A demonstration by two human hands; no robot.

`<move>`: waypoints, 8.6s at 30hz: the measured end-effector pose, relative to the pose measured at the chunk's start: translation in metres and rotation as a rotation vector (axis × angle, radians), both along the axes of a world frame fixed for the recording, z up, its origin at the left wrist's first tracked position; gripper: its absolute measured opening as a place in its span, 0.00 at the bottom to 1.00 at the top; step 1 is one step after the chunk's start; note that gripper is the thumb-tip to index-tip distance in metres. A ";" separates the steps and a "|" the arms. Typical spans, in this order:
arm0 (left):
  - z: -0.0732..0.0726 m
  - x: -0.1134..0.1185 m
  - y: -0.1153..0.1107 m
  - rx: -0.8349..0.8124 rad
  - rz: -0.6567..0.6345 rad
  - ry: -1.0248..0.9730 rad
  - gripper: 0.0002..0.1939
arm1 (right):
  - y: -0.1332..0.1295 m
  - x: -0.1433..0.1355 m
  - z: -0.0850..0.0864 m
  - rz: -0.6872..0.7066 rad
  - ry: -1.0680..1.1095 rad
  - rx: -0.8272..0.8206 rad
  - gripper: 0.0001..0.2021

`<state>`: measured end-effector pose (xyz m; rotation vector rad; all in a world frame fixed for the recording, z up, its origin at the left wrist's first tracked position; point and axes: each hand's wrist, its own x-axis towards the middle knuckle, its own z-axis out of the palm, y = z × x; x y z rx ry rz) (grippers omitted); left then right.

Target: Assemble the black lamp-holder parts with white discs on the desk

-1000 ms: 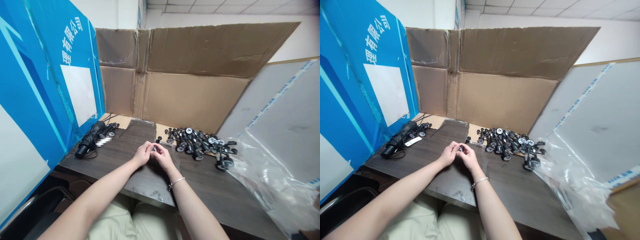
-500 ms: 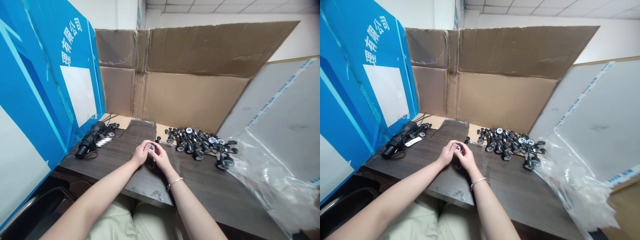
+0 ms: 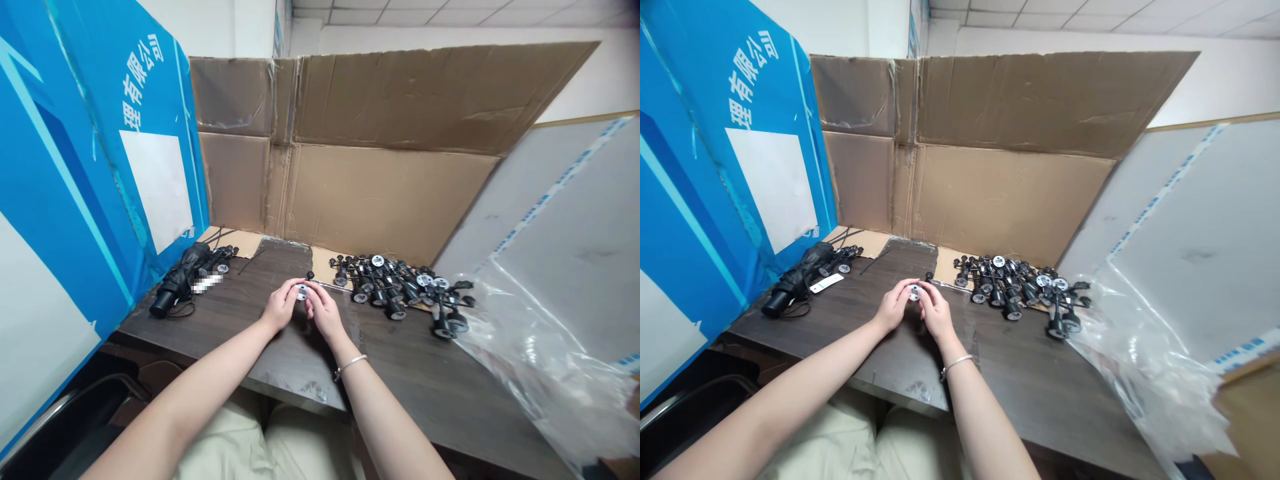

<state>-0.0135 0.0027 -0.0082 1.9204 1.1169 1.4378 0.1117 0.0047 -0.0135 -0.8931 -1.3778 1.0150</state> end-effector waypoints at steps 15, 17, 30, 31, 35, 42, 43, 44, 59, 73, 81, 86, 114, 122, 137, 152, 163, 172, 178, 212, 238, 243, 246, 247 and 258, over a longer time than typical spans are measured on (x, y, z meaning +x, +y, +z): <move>-0.005 0.002 0.002 0.112 0.048 0.055 0.12 | -0.007 -0.004 0.001 -0.222 -0.429 0.362 0.17; -0.004 0.003 0.002 0.155 0.057 0.071 0.12 | -0.007 -0.005 0.001 -0.253 -0.464 0.395 0.17; -0.004 0.004 0.004 0.173 0.070 0.052 0.11 | -0.009 -0.009 0.002 -0.352 -0.486 0.394 0.16; -0.005 0.004 0.004 0.176 0.067 0.042 0.11 | -0.009 -0.009 0.002 -0.336 -0.455 0.387 0.16; -0.006 0.003 0.005 0.191 0.071 0.004 0.13 | -0.009 -0.009 0.002 -0.211 -0.292 0.289 0.16; -0.004 -0.001 0.003 0.123 0.039 -0.027 0.18 | -0.006 -0.004 -0.002 -0.011 -0.162 0.143 0.20; -0.004 -0.001 0.003 0.124 0.033 -0.025 0.18 | -0.005 -0.004 -0.002 0.006 -0.126 0.119 0.20; -0.003 -0.001 0.003 0.127 0.030 -0.021 0.18 | -0.004 -0.004 -0.001 0.028 -0.082 0.087 0.20; 0.003 -0.001 0.000 0.064 0.019 0.021 0.14 | -0.007 -0.002 0.006 0.239 0.097 -0.162 0.21; 0.004 0.001 0.000 0.129 -0.007 0.166 0.15 | -0.002 0.000 0.001 0.166 0.156 -0.192 0.18; 0.000 -0.001 0.000 0.084 -0.024 0.075 0.19 | -0.005 -0.003 0.002 0.225 0.125 -0.151 0.18; 0.000 -0.003 -0.001 0.125 -0.114 0.094 0.28 | -0.006 -0.002 0.004 0.231 0.096 -0.151 0.17; -0.002 0.000 -0.003 0.079 -0.214 0.167 0.22 | -0.002 -0.004 0.002 0.074 0.138 -0.101 0.19; 0.000 0.000 -0.003 0.083 -0.134 0.138 0.18 | 0.000 -0.007 0.001 0.144 0.281 -0.249 0.23; 0.001 0.001 -0.001 0.055 0.020 -0.023 0.11 | 0.003 -0.002 0.002 0.098 0.172 -0.154 0.20; 0.000 0.000 0.000 0.043 0.023 -0.003 0.12 | -0.001 -0.002 0.005 0.162 0.184 -0.206 0.19; -0.001 -0.001 0.001 0.019 0.042 0.014 0.12 | -0.005 -0.001 0.009 0.157 0.153 -0.164 0.18; 0.001 -0.001 0.000 0.037 0.042 0.030 0.11 | -0.004 -0.001 0.007 0.168 0.145 -0.167 0.17; 0.000 0.000 -0.001 0.064 0.047 0.072 0.11 | -0.004 0.000 0.007 0.163 0.128 -0.142 0.15; -0.002 -0.001 0.003 0.149 -0.004 0.006 0.15 | -0.005 -0.003 0.007 0.116 0.192 -0.059 0.19; -0.002 -0.001 -0.003 0.128 -0.197 0.079 0.36 | -0.004 -0.002 0.009 -0.002 0.132 -0.072 0.20; 0.000 -0.001 -0.005 0.145 -0.214 0.108 0.35 | -0.006 -0.001 0.010 -0.024 0.106 -0.041 0.18; 0.002 -0.001 -0.006 0.139 -0.211 0.120 0.34 | -0.006 -0.001 0.009 -0.020 0.092 -0.013 0.17; 0.002 -0.001 -0.006 0.134 -0.209 0.124 0.33 | -0.005 -0.001 0.009 -0.019 0.092 -0.007 0.17; 0.001 -0.001 -0.005 0.137 -0.209 0.138 0.31 | -0.003 0.000 0.007 -0.026 0.129 -0.043 0.18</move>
